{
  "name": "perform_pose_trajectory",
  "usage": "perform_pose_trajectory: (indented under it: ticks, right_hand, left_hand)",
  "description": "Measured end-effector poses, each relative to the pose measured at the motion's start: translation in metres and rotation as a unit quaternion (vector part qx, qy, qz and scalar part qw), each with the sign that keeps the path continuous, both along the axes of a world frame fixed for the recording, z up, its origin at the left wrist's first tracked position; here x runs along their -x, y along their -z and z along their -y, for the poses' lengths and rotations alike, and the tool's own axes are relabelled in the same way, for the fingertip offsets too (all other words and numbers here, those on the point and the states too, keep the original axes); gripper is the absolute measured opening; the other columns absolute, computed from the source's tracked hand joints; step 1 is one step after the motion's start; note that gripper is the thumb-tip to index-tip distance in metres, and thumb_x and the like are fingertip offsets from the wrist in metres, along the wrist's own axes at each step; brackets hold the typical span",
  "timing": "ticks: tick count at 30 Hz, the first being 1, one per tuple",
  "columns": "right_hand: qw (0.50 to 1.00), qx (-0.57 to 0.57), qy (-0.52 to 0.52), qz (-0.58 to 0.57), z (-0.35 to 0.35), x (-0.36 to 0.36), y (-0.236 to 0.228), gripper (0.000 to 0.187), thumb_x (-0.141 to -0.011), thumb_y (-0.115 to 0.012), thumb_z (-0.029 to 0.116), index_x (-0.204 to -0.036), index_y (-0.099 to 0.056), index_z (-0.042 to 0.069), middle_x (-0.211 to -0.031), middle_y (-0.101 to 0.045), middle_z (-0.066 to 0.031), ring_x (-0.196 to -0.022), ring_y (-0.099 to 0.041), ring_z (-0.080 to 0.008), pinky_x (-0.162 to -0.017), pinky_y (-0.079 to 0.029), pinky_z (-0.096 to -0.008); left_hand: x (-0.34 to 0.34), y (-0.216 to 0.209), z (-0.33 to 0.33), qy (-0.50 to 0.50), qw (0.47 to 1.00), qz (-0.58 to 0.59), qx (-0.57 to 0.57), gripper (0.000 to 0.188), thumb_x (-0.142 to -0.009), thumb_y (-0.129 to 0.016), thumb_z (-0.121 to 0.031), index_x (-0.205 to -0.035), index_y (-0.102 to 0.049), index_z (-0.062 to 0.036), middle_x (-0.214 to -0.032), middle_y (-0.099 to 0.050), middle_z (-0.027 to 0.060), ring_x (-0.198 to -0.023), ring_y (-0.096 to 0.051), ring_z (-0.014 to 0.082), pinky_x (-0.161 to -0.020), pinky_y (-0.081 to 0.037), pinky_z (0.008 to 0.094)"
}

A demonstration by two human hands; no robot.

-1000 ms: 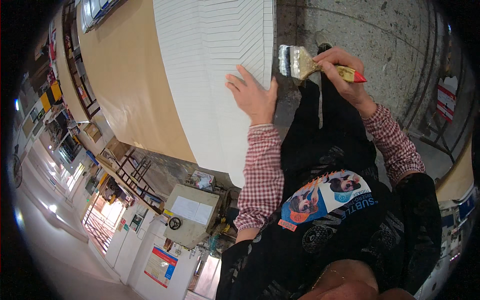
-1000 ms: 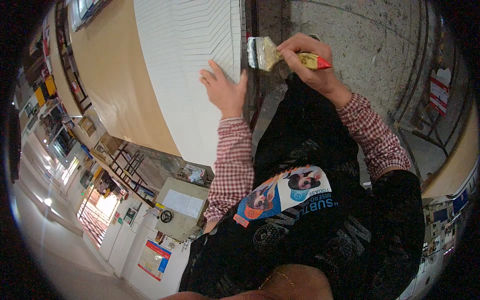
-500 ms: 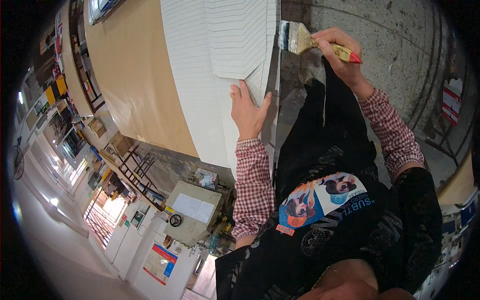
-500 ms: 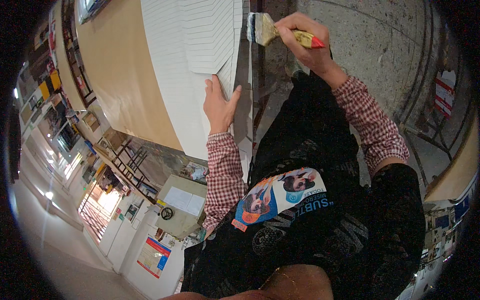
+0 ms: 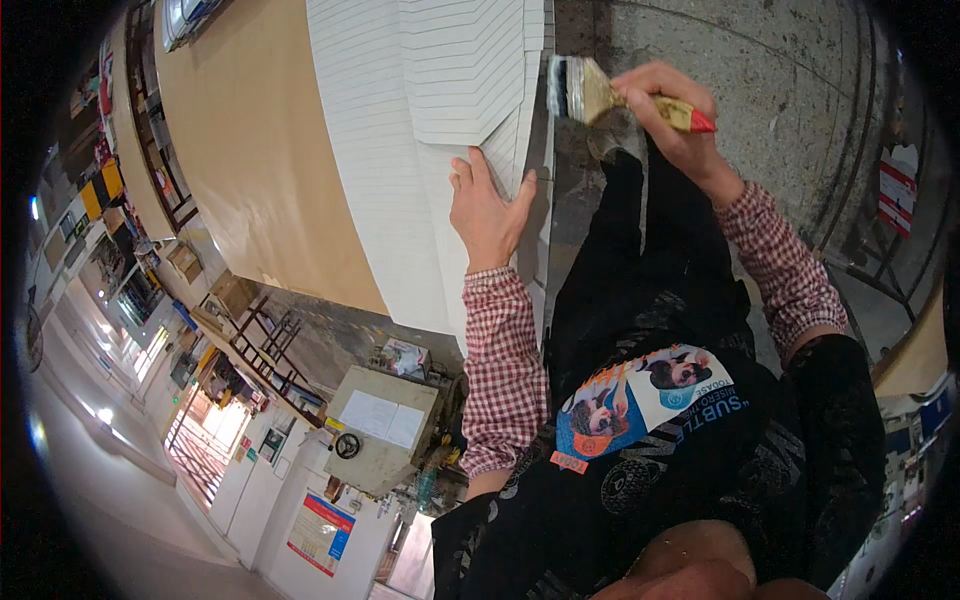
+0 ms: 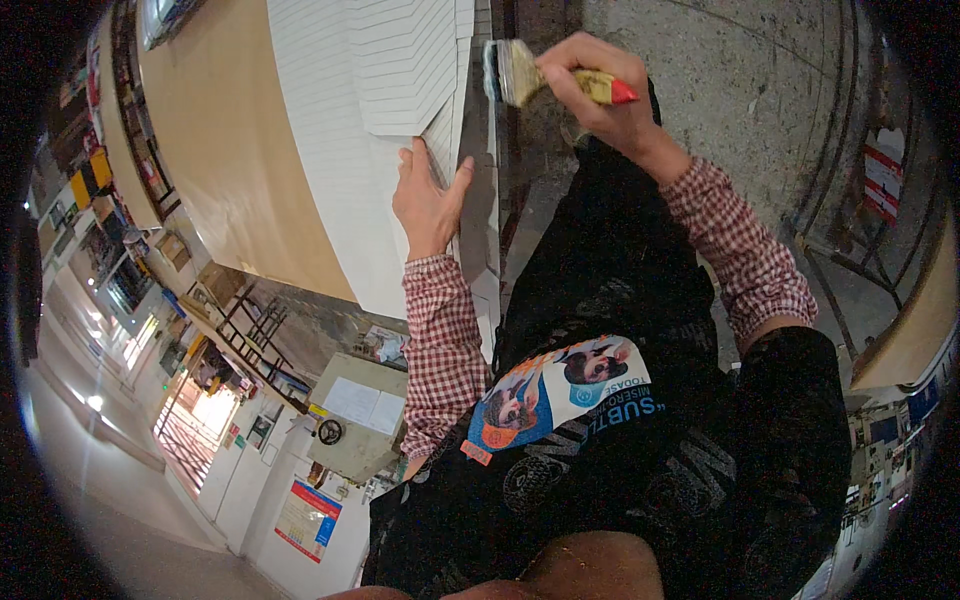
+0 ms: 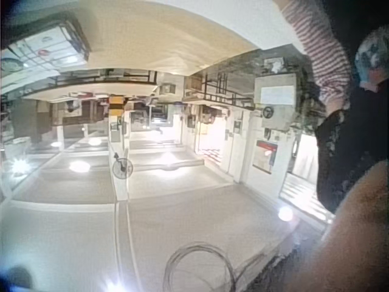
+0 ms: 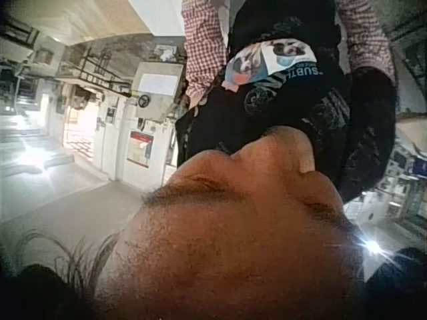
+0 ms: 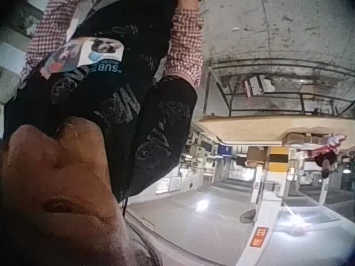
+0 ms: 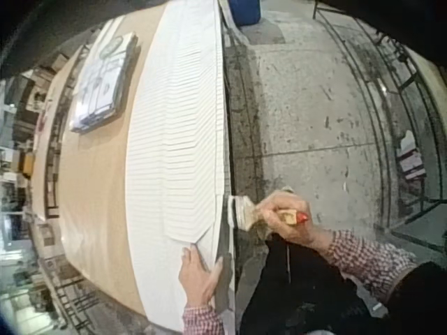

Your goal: Applying glue to the edges of a stack of paper with a brush.

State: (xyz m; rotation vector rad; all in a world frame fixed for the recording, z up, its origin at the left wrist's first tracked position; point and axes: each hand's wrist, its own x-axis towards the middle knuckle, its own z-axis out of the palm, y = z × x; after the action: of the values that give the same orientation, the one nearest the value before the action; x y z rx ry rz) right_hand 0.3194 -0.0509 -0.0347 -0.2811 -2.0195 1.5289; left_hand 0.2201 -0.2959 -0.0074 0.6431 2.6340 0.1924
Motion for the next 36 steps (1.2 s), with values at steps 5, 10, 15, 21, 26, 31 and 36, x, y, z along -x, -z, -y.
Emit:
perform_pose_trajectory:
  ticks: [5,10,15,21,26,31,36]
  right_hand:
    - [0.999,-0.022,-0.021,0.016,0.012,-0.009,0.007,0.012,-0.088,-0.06,0.01,-0.083,-0.062,-0.001,-0.083,-0.065,-0.0068,-0.071,-0.062,-0.0123,-0.062,-0.048,-0.0244]
    - [0.988,0.091,-0.068,0.102,0.029,-0.037,-0.015,0.012,-0.088,-0.06,0.01,-0.084,-0.063,-0.001,-0.083,-0.065,-0.007,-0.072,-0.061,-0.0106,-0.063,-0.048,-0.0246]
    - [0.994,0.086,-0.011,0.067,0.025,-0.04,-0.013,0.013,-0.088,-0.059,0.01,-0.083,-0.065,0.0,-0.085,-0.067,-0.0072,-0.075,-0.063,-0.0133,-0.068,-0.051,-0.0278]
    - [0.998,0.02,-0.027,0.055,0.022,-0.04,-0.003,0.014,-0.089,-0.059,0.01,-0.083,-0.065,-0.001,-0.084,-0.067,-0.0085,-0.075,-0.063,-0.014,-0.067,-0.051,-0.0271]
    - [1.0,-0.025,0.005,0.002,0.018,-0.019,-0.002,0.013,-0.088,-0.06,0.011,-0.085,-0.064,-0.001,-0.084,-0.066,-0.008,-0.074,-0.064,-0.014,-0.066,-0.051,-0.026]
    - [1.0,-0.026,0.003,0.003,0.033,-0.017,0.007,0.012,-0.087,-0.061,0.011,-0.084,-0.063,-0.001,-0.083,-0.066,-0.0075,-0.073,-0.063,-0.0138,-0.064,-0.05,-0.0249]
    - [0.996,0.044,-0.057,0.061,0.058,-0.042,-0.006,0.011,-0.087,-0.06,0.009,-0.084,-0.064,-0.001,-0.081,-0.065,-0.0072,-0.07,-0.062,-0.0128,-0.063,-0.049,-0.0248]
  left_hand:
    - [-0.003,0.0,-0.009,0.013,1.0,-0.008,0.018,0.087,-0.076,-0.067,-0.05,-0.138,-0.037,0.0036,-0.134,-0.04,0.0378,-0.123,-0.041,0.0525,-0.095,-0.043,0.0494]
    - [-0.014,0.017,-0.011,-0.002,0.998,-0.066,0.02,0.092,-0.073,-0.07,-0.048,-0.14,-0.034,0.0038,-0.137,-0.034,0.039,-0.125,-0.036,0.0549,-0.098,-0.041,0.0506]
    - [-0.043,0.051,0.003,-0.029,0.984,-0.171,-0.04,0.104,-0.069,-0.077,-0.046,-0.146,-0.024,0.0005,-0.146,-0.018,0.0376,-0.135,-0.019,0.0545,-0.108,-0.027,0.0546]
    - [-0.066,0.037,0.038,-0.027,0.993,-0.11,0.031,0.105,-0.074,-0.071,-0.055,-0.149,-0.019,-0.0039,-0.149,-0.014,0.0353,-0.135,-0.016,0.0554,-0.108,-0.024,0.0552]
    - [-0.04,0.002,0.043,-0.019,1.0,-0.004,0.008,0.089,-0.079,-0.065,-0.052,-0.147,-0.029,-0.0064,-0.146,-0.027,0.0323,-0.132,-0.03,0.0514,-0.105,-0.033,0.0472]
    - [-0.027,-0.005,0.048,-0.007,0.999,0.025,-0.034,0.082,-0.078,-0.065,-0.05,-0.141,-0.038,-0.0049,-0.137,-0.04,0.0337,-0.123,-0.041,0.0545,-0.098,-0.04,0.0491]
    - [-0.025,-0.004,0.047,-0.006,0.999,0.031,-0.041,0.082,-0.078,-0.064,-0.051,-0.141,-0.04,-0.0048,-0.137,-0.04,0.0342,-0.123,-0.041,0.0545,-0.097,-0.041,0.0489]
